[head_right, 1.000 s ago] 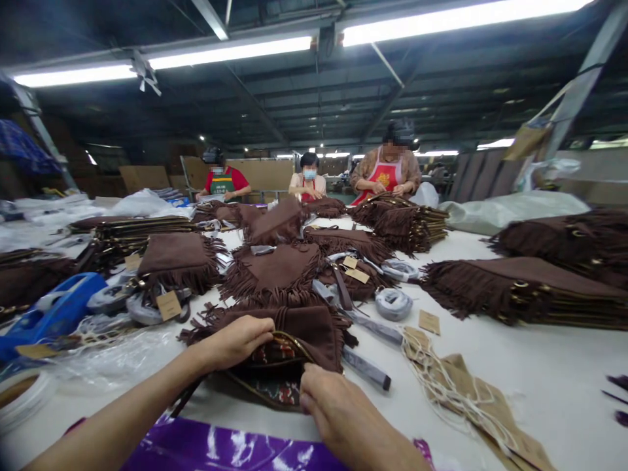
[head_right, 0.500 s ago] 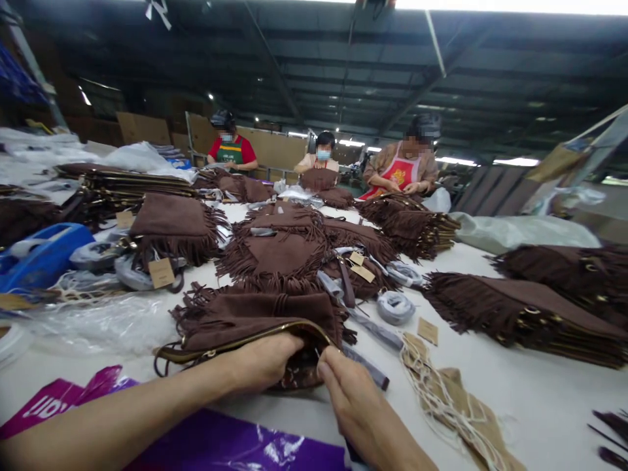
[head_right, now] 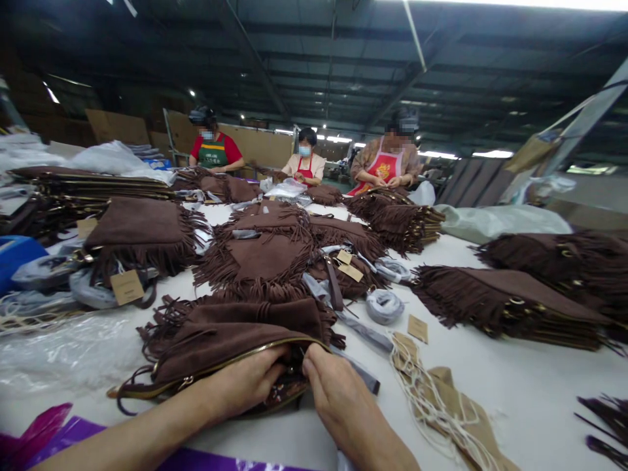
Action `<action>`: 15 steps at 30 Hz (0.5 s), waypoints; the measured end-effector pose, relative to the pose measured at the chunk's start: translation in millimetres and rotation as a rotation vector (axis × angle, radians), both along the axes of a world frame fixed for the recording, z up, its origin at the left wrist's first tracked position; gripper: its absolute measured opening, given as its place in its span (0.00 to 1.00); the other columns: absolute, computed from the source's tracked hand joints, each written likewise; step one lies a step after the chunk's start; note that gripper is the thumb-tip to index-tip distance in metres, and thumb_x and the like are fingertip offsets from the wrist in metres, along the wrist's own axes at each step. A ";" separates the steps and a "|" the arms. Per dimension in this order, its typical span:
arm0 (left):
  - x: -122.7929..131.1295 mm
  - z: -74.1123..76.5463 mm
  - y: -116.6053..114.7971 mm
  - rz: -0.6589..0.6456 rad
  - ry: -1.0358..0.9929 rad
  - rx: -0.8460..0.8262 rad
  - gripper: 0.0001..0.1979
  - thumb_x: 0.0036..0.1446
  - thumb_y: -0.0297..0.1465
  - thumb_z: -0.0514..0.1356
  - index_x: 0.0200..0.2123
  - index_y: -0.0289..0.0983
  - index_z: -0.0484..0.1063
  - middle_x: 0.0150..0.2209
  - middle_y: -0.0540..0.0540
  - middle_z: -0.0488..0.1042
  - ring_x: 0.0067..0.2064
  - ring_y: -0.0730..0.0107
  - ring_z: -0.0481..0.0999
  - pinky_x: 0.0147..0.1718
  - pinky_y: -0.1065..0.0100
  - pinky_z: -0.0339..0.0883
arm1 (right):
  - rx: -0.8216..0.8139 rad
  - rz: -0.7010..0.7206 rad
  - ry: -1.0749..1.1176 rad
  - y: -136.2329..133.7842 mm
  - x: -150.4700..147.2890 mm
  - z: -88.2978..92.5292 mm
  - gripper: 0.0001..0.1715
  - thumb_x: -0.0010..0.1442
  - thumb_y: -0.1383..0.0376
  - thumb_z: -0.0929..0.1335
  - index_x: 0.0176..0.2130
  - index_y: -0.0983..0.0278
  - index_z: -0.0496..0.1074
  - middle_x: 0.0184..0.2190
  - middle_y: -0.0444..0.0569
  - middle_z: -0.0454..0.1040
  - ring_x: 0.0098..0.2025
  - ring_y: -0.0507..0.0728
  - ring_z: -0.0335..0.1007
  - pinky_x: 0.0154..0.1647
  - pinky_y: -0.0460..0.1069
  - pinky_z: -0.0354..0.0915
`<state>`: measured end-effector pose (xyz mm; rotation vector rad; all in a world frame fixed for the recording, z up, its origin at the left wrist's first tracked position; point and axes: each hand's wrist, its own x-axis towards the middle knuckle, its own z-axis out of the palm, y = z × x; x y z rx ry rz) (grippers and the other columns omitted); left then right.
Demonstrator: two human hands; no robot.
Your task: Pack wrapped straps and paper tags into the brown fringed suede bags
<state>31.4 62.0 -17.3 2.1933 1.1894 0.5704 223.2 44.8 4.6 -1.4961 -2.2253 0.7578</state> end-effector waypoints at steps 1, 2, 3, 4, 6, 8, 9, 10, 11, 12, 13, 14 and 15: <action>0.1 -0.3 0.0 0.007 -0.005 0.000 0.22 0.56 0.22 0.52 0.54 0.39 0.69 0.54 0.42 0.74 0.55 0.57 0.71 0.58 0.58 0.60 | 0.001 -0.011 -0.010 0.0 -0.4 -1.0 0.13 0.66 0.60 0.54 0.30 0.58 0.56 0.28 0.45 0.67 0.31 0.57 0.63 0.32 0.51 0.54; -0.1 -0.5 -0.1 0.008 -0.015 -0.003 0.24 0.57 0.22 0.52 0.56 0.40 0.68 0.55 0.43 0.73 0.56 0.58 0.70 0.59 0.59 0.59 | -0.004 -0.013 -0.014 0.1 -0.8 -1.5 0.13 0.66 0.60 0.53 0.30 0.58 0.55 0.28 0.45 0.67 0.31 0.58 0.63 0.32 0.51 0.54; -0.6 -0.5 -0.2 0.005 -0.029 -0.004 0.25 0.57 0.22 0.52 0.57 0.41 0.66 0.56 0.43 0.72 0.57 0.59 0.70 0.60 0.59 0.59 | -0.014 -0.011 -0.014 0.1 -1.3 -1.5 0.13 0.66 0.60 0.53 0.30 0.58 0.55 0.28 0.45 0.67 0.32 0.58 0.64 0.33 0.51 0.54; -1.1 -0.6 -0.4 0.001 -0.044 -0.002 0.26 0.57 0.22 0.51 0.58 0.42 0.66 0.57 0.44 0.72 0.57 0.61 0.69 0.60 0.60 0.58 | -0.027 -0.005 -0.013 0.1 -1.6 -1.2 0.13 0.66 0.60 0.53 0.30 0.58 0.55 0.29 0.45 0.67 0.32 0.58 0.64 0.33 0.52 0.55; -2.2 -0.9 -0.7 -0.008 -0.058 0.001 0.25 0.58 0.22 0.50 0.58 0.43 0.66 0.57 0.45 0.72 0.57 0.62 0.69 0.61 0.60 0.58 | -0.049 0.008 -0.010 0.2 -2.2 -0.8 0.14 0.67 0.59 0.52 0.30 0.58 0.54 0.29 0.45 0.67 0.32 0.58 0.63 0.34 0.52 0.55; -2.1 -1.4 -0.6 -0.015 -0.041 0.004 0.25 0.59 0.23 0.48 0.58 0.43 0.66 0.58 0.45 0.70 0.58 0.62 0.68 0.61 0.60 0.57 | -0.064 0.026 -0.003 0.0 -2.5 -1.5 0.13 0.66 0.59 0.52 0.30 0.58 0.55 0.29 0.46 0.67 0.33 0.58 0.64 0.34 0.52 0.56; -1.5 -1.6 -0.3 -0.018 -0.023 0.007 0.25 0.59 0.23 0.48 0.58 0.42 0.66 0.59 0.45 0.70 0.59 0.62 0.68 0.61 0.60 0.57 | -0.070 0.038 0.003 -0.2 -2.6 -2.5 0.13 0.66 0.59 0.52 0.31 0.58 0.55 0.30 0.46 0.68 0.33 0.58 0.64 0.35 0.52 0.56; -0.6 -1.7 0.0 -0.022 -0.002 0.010 0.25 0.59 0.23 0.49 0.58 0.41 0.66 0.59 0.44 0.70 0.59 0.61 0.67 0.62 0.60 0.57 | -0.076 0.052 0.011 -0.4 -2.7 -3.8 0.13 0.66 0.59 0.52 0.31 0.58 0.56 0.30 0.47 0.68 0.33 0.58 0.64 0.35 0.52 0.56; 0.4 -1.9 0.4 -0.023 0.019 0.013 0.25 0.58 0.23 0.49 0.58 0.40 0.66 0.58 0.43 0.70 0.59 0.61 0.68 0.61 0.60 0.57 | -0.077 0.061 0.024 -0.7 -2.6 -5.2 0.13 0.66 0.59 0.53 0.31 0.58 0.57 0.31 0.47 0.68 0.34 0.58 0.64 0.36 0.52 0.57; 1.3 -2.1 0.7 -0.016 0.037 0.016 0.25 0.58 0.23 0.49 0.58 0.39 0.66 0.58 0.43 0.70 0.59 0.60 0.68 0.61 0.60 0.57 | -0.076 0.065 0.049 -0.8 -2.4 -6.5 0.14 0.66 0.59 0.53 0.31 0.59 0.57 0.31 0.47 0.68 0.35 0.58 0.64 0.36 0.52 0.57; 2.0 -2.4 1.0 -0.001 0.051 0.018 0.25 0.57 0.23 0.50 0.58 0.38 0.66 0.58 0.42 0.71 0.58 0.59 0.69 0.61 0.60 0.58 | -0.086 0.059 0.089 -0.7 -2.0 -7.7 0.14 0.66 0.58 0.53 0.31 0.59 0.58 0.31 0.47 0.68 0.34 0.57 0.64 0.36 0.51 0.57; 2.4 -2.9 1.1 0.020 0.054 0.019 0.25 0.57 0.23 0.51 0.58 0.38 0.66 0.57 0.42 0.72 0.57 0.59 0.70 0.61 0.60 0.58 | -0.120 0.046 0.145 -0.2 -1.4 -8.6 0.15 0.66 0.57 0.53 0.31 0.59 0.58 0.29 0.45 0.67 0.32 0.56 0.64 0.34 0.50 0.58; 2.5 -3.6 1.0 0.043 0.036 0.021 0.24 0.57 0.23 0.51 0.57 0.38 0.67 0.56 0.42 0.73 0.56 0.58 0.70 0.60 0.59 0.58 | -0.177 0.030 0.213 0.7 -0.5 -9.1 0.16 0.66 0.55 0.54 0.30 0.59 0.58 0.25 0.43 0.66 0.28 0.55 0.63 0.30 0.49 0.58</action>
